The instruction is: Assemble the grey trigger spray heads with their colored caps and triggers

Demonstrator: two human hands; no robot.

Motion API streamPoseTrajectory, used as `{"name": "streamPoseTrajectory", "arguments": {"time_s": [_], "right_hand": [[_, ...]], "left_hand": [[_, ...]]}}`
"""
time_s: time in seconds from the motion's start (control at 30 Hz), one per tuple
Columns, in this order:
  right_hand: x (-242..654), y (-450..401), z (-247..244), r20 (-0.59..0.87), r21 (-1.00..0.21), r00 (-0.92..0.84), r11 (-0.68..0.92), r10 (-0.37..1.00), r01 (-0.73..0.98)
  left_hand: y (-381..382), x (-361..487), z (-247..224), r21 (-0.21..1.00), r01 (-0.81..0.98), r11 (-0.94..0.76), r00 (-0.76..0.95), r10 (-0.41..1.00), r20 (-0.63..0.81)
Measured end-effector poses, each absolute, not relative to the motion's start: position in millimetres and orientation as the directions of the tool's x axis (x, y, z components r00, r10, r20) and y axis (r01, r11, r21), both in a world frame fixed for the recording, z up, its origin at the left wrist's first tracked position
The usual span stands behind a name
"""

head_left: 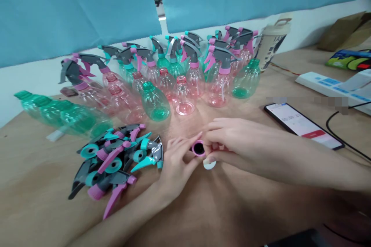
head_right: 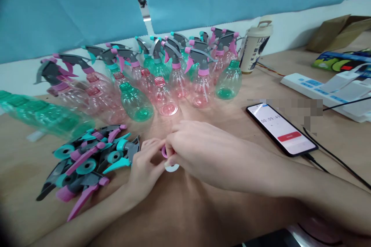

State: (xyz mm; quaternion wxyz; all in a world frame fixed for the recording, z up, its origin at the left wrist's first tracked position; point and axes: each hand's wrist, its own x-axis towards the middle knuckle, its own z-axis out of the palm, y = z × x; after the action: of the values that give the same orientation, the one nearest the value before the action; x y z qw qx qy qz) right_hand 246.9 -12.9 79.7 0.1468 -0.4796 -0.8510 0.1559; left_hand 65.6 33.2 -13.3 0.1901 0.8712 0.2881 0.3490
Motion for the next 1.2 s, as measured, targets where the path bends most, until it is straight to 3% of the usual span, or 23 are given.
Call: {"name": "streamPoseTrajectory", "arguments": {"time_s": [0.23, 0.37, 0.5, 0.63, 0.73, 1.03, 1.2], "right_hand": [[253, -5, 88, 0.248, -0.316, -0.396, 0.460, 0.884, 0.830], [249, 1, 80, 0.283, -0.214, -0.453, 0.516, 0.845, 0.829], [240, 3, 77, 0.301, -0.187, -0.526, 0.590, 0.796, 0.786], [234, 5, 80, 0.191, -0.208, -0.591, 0.621, 0.783, 0.755], [236, 4, 77, 0.192, -0.229, -0.612, 0.641, 0.768, 0.733], [249, 4, 80, 0.118, -0.342, -0.604, 0.604, 0.788, 0.720], [252, 4, 86, 0.166, -0.317, -0.561, 0.582, 0.811, 0.749]], "left_hand": [[34, 66, -12, 0.597, 0.395, -0.698, 0.573, 0.695, 0.434], [34, 67, -11, 0.605, 0.376, -0.702, 0.567, 0.691, 0.449], [33, 66, -11, 0.622, 0.380, -0.685, 0.564, 0.704, 0.431], [31, 65, -12, 0.716, 0.386, -0.581, 0.492, 0.787, 0.373], [30, 65, -13, 0.763, 0.361, -0.535, 0.446, 0.818, 0.363], [32, 65, -8, 0.712, 0.355, -0.606, 0.478, 0.772, 0.418], [31, 66, -9, 0.709, 0.354, -0.609, 0.464, 0.773, 0.432]]}}
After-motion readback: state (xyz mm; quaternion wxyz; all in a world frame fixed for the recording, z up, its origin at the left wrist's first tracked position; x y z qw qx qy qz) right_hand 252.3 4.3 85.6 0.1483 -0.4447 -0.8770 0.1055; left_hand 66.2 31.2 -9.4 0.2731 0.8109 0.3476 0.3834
